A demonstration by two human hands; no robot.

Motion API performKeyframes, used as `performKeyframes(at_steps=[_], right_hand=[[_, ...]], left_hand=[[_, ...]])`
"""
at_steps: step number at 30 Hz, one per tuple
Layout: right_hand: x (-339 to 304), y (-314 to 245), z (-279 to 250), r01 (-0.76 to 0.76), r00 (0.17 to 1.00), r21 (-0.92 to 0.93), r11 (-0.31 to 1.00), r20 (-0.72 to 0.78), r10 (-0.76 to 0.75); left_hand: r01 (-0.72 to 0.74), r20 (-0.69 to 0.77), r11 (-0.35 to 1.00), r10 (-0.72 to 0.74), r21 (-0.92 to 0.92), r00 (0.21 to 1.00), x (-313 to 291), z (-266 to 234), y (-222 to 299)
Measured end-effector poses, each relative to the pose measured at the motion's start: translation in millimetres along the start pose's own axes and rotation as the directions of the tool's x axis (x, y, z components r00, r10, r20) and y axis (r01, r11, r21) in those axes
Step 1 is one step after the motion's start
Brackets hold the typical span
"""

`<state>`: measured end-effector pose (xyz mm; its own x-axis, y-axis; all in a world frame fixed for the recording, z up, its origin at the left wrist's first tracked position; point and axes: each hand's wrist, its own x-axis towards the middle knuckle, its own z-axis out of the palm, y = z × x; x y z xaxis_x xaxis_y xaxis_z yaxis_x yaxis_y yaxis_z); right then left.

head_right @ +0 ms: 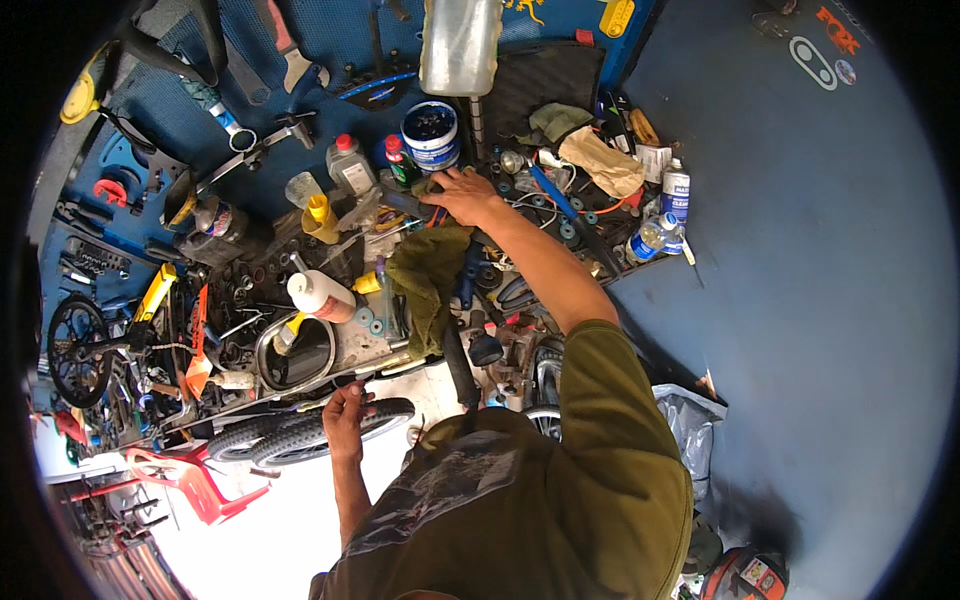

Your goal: The person sits on the floor and cleans the cassette and spokes of a bicycle wheel using a rag. They then stand, wipe the tire and rim, and place the wheel on a workbench before searching through a cluttered toolbox.

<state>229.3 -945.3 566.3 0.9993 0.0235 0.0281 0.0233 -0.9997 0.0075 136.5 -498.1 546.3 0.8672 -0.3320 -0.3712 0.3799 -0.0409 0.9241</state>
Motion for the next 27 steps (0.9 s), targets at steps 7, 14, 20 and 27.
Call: performKeyframes(at_steps=[7, 14, 20, 27], right_hand=[[-2, 23, -10, 0.132, 0.985, -0.081, 0.988, -0.101, -0.140], [-61, 63, -82, -0.056, 0.955, 0.073, 0.996, -0.286, 0.075], [-70, 131, -153, -0.286, 0.837, -0.057, 0.956, -0.501, 0.220], [-44, 191, -156, -0.493, 0.685, -0.137, 0.859, -0.670, 0.286]], left_hand=[[0.053, -0.042, 0.998, -0.052, 0.031, 0.998, -7, -13, -16], [0.111, -0.062, 0.993, -0.109, 0.045, 0.992, -6, -32, -30], [0.086, -0.058, 0.993, -0.082, 0.078, 0.995, 2, -32, -25], [0.103, -0.101, 0.991, -0.095, 0.087, 0.990, -2, -20, -17]])
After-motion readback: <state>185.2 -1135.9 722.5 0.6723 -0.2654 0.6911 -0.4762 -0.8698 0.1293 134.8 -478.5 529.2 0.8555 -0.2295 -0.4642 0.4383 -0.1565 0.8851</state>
